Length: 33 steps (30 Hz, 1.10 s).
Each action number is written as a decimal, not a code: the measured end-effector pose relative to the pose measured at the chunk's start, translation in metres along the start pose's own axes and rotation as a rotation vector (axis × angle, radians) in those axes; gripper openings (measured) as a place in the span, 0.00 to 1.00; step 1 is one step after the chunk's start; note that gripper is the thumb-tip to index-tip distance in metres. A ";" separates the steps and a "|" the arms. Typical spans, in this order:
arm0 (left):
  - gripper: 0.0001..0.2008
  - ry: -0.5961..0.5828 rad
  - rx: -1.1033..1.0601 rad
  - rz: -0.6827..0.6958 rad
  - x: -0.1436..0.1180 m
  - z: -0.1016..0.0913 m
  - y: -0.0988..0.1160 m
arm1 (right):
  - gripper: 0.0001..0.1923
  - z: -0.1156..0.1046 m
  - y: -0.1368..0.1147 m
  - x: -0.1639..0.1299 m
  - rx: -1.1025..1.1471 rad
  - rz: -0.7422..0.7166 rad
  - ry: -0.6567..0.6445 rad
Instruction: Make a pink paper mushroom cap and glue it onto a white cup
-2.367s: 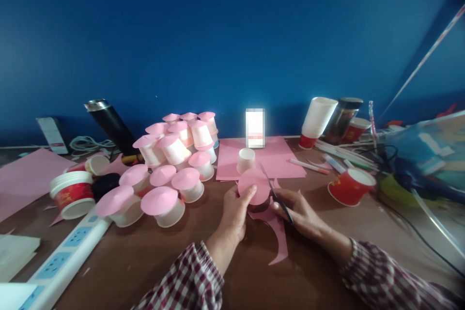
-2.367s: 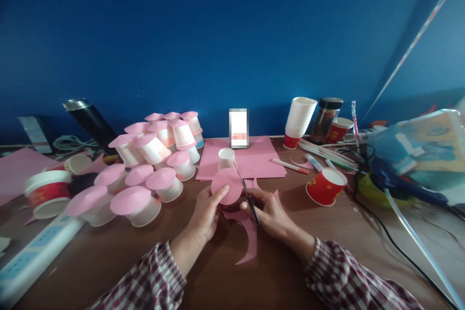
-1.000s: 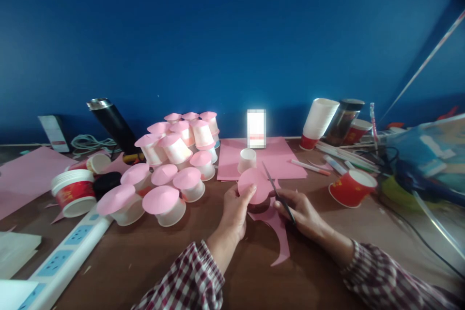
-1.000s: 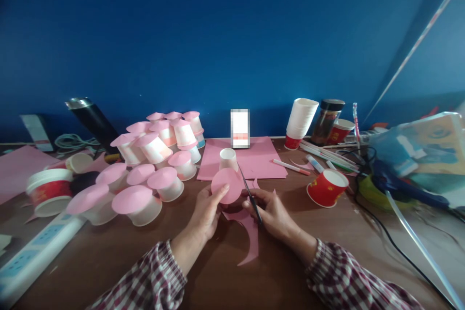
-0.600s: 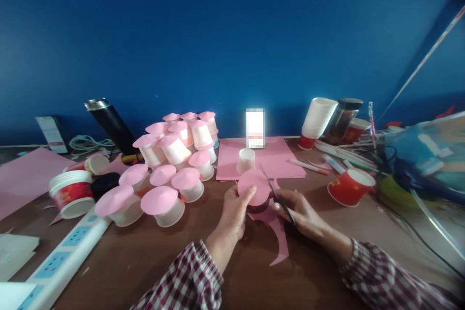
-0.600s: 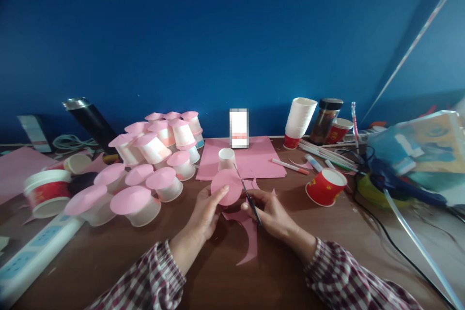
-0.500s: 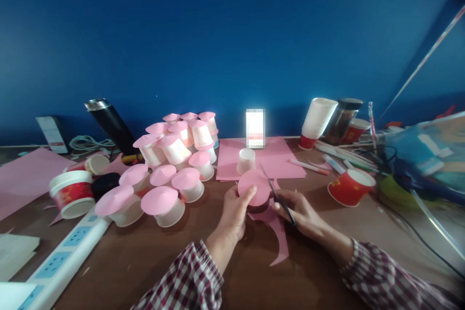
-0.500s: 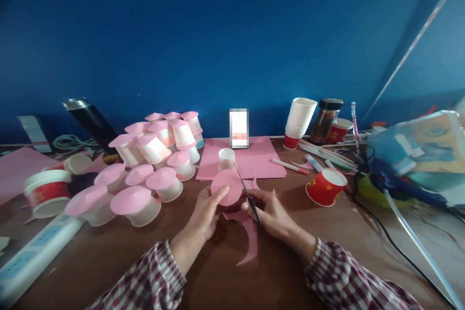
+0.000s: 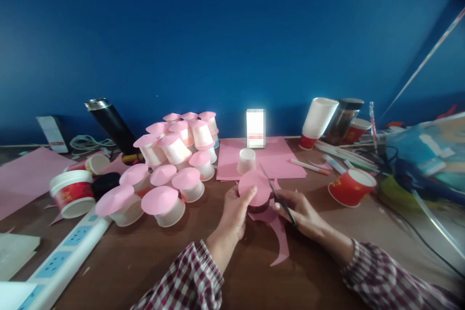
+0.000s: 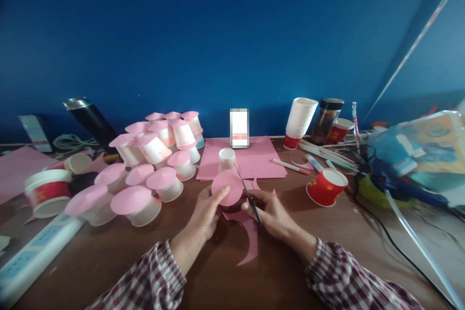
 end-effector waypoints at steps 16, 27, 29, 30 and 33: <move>0.19 0.011 -0.015 0.001 0.001 0.000 0.000 | 0.24 0.002 0.010 0.000 0.043 0.096 0.103; 0.18 0.003 -0.052 0.057 0.000 0.001 0.008 | 0.24 -0.004 0.012 -0.003 0.062 -0.046 0.157; 0.19 -0.002 -0.066 0.070 0.000 0.002 0.011 | 0.23 -0.005 0.012 -0.004 0.041 -0.078 0.160; 0.19 -0.006 -0.071 0.077 0.000 0.002 0.012 | 0.23 -0.006 0.012 -0.004 0.030 -0.093 0.169; 0.17 -0.030 -0.077 0.090 -0.002 0.003 0.015 | 0.21 -0.009 0.012 -0.002 -0.004 -0.125 0.206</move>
Point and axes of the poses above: each hand's wrist, its own x-axis towards the middle knuckle, its own z-axis out of the palm, y = z × x, the point moved 1 cm from there along x, towards the middle knuckle, and after that the axes turned 4 degrees about -z, right-handed, at the moved point
